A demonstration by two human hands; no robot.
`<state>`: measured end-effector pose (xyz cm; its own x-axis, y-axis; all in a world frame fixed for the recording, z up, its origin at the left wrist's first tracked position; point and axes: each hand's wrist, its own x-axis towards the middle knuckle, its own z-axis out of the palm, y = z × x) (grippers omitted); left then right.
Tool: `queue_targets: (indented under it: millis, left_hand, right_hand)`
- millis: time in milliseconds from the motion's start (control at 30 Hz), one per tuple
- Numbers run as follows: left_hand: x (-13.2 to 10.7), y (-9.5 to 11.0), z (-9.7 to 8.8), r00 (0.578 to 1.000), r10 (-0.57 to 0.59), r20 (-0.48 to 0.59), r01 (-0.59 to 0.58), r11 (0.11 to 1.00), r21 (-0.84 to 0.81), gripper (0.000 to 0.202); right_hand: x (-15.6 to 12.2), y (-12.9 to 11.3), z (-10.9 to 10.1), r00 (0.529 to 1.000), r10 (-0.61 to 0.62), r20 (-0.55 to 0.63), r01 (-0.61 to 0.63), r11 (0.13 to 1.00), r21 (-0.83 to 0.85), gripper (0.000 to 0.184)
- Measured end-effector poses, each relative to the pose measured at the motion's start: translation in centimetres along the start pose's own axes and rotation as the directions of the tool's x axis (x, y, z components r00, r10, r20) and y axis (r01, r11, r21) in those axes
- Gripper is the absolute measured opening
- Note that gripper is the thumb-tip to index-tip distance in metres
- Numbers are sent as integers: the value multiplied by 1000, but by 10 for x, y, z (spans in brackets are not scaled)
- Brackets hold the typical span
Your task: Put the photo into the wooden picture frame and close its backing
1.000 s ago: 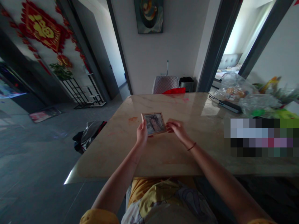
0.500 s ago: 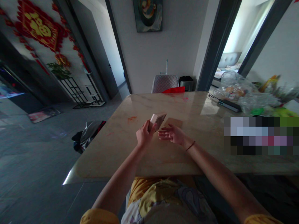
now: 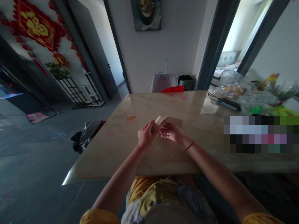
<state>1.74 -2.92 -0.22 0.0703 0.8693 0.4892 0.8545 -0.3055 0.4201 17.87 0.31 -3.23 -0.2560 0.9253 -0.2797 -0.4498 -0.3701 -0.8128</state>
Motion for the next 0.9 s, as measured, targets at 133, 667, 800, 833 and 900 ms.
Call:
queue_targets:
  millis: [133, 667, 800, 833, 900]
  left_hand:
    - [1, 1, -2, 998, -58, -6, 58, 998, -20, 38]
    - [0, 1, -1, 998, -55, -13, 55, 997, -53, 39]
    - [-2, 2, -2, 1000, 0, -3, -1, 998, -70, 41]
    - [-3, 2, -3, 1000, 29, 0, -28, 996, -81, 42]
    - [-4, 5, -3, 995, 100, 10, -98, 990, -103, 42]
  right_hand:
    - [8, 3, -4, 950, -293, -106, 266, 939, -218, 16]
    - [4, 5, 3, 782, -614, -105, 527, 742, -414, 42]
    - [9, 5, -1, 870, -472, -142, 445, 876, -184, 26]
    - [9, 4, -2, 896, -420, -143, 406, 906, -116, 20]
    - [10, 3, -4, 931, -351, -102, 352, 936, -11, 16]
